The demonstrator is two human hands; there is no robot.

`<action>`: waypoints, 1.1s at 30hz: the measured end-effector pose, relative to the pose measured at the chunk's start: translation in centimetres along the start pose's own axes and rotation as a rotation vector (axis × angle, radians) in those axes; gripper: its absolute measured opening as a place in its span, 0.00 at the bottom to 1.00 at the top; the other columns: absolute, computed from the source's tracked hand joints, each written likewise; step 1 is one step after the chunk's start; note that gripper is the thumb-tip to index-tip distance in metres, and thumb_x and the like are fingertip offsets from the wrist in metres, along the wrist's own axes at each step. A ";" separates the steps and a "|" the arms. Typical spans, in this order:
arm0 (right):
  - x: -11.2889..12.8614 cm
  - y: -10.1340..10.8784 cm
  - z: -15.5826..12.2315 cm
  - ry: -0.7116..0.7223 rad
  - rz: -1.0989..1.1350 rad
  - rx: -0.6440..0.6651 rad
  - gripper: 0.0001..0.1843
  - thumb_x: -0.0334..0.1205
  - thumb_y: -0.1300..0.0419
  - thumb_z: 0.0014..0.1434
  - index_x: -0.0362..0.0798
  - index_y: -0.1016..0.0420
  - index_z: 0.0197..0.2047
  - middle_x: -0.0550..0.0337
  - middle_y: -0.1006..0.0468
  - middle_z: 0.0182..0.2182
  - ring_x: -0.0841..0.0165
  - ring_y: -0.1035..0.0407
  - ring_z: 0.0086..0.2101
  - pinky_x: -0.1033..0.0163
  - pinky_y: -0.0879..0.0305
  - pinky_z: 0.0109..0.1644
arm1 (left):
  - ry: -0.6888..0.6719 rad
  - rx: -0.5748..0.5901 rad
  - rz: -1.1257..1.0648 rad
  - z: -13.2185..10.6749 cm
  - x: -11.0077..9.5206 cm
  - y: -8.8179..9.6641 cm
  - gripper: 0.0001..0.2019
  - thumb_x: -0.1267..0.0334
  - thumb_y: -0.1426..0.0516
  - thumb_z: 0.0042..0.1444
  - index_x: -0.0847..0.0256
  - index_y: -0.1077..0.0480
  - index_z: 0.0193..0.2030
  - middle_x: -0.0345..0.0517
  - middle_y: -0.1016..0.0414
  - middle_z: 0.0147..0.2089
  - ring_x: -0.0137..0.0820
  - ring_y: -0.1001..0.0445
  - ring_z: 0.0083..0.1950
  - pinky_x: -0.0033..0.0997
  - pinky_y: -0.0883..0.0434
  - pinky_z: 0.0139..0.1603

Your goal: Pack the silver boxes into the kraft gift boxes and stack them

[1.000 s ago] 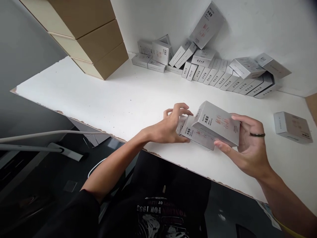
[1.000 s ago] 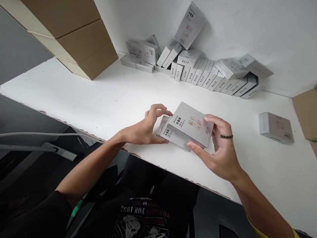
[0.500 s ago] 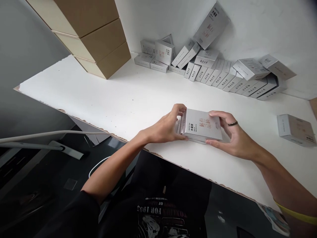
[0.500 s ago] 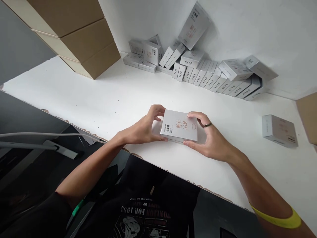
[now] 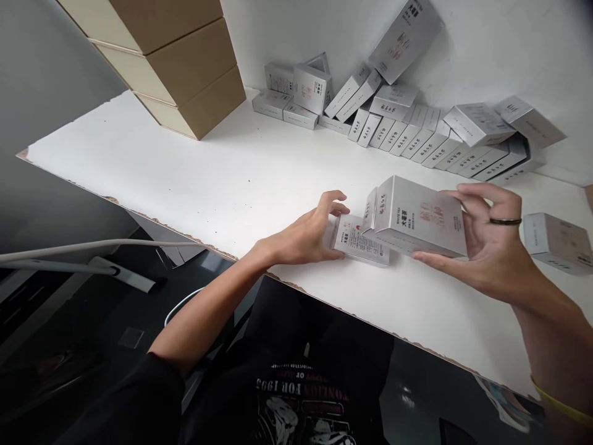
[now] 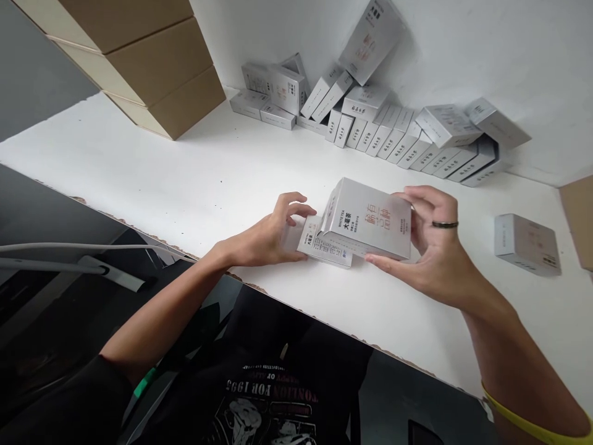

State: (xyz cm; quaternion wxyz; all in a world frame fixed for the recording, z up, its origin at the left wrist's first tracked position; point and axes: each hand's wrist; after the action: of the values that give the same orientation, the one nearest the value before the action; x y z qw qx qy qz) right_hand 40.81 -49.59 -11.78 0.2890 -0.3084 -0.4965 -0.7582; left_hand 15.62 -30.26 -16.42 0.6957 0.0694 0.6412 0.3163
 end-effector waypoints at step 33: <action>2.7 -3.8 -0.1 0.451 -0.145 -0.092 0.59 0.33 0.24 0.54 0.68 0.56 0.76 0.49 0.37 0.64 0.52 0.31 0.59 0.43 0.21 0.55 | 0.299 -0.068 -0.734 0.5 -8.0 -0.2 0.35 0.52 0.28 0.55 0.58 0.41 0.61 0.58 0.25 0.59 0.45 0.22 0.57 0.49 0.21 0.53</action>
State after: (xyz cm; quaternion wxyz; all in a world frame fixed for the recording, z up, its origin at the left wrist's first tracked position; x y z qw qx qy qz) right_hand 36.22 -48.75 -11.90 0.3229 -0.1076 -0.4051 -0.8486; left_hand 16.37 -34.50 -9.70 0.6633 -0.2341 0.7069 0.0745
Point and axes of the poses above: each hand's wrist, its own z-axis towards the middle knuckle, its own y-axis out of the back of the hand, x = y × z
